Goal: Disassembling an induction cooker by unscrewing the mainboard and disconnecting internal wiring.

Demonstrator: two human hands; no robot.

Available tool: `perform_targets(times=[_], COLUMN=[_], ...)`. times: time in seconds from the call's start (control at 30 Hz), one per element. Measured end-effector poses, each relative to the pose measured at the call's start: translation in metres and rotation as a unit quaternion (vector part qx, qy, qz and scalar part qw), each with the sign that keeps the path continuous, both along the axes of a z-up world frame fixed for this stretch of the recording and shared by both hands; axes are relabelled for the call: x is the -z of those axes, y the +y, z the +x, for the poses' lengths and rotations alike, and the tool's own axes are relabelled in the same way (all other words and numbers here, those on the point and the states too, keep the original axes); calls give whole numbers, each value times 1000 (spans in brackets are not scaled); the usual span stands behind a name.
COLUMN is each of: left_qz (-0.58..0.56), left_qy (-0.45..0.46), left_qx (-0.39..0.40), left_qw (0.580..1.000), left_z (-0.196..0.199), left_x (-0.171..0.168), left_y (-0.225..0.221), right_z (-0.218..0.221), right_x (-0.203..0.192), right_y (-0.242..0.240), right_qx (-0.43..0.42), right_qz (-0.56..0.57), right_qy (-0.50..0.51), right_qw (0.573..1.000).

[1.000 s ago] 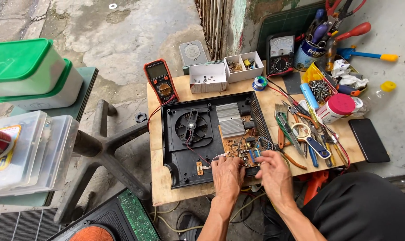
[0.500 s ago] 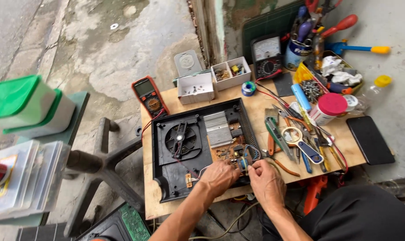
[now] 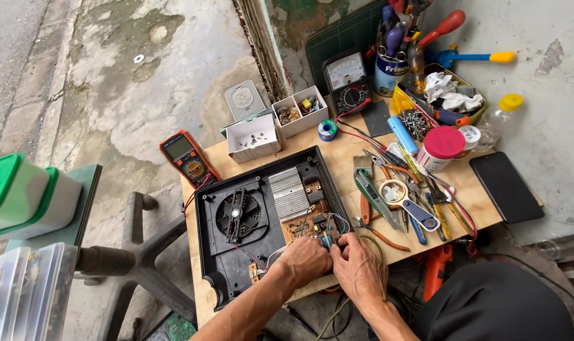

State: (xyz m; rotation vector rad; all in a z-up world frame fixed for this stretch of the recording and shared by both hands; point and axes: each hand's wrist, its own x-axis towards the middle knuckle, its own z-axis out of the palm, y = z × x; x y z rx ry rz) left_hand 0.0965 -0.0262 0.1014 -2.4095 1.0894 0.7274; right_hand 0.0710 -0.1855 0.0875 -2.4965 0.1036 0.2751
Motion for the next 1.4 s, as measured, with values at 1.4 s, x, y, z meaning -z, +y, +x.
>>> perform_targets(times=[1.4], left_qz=[-365], left_qy=[-90], left_qx=[-417], left_qw=[827], left_z=[-60], left_x=[-23], left_y=[61], right_z=[20], right_x=[-5], right_y=[5], right_qx=[-52], right_qz=[-79], right_qy=[81], right_qw=[992])
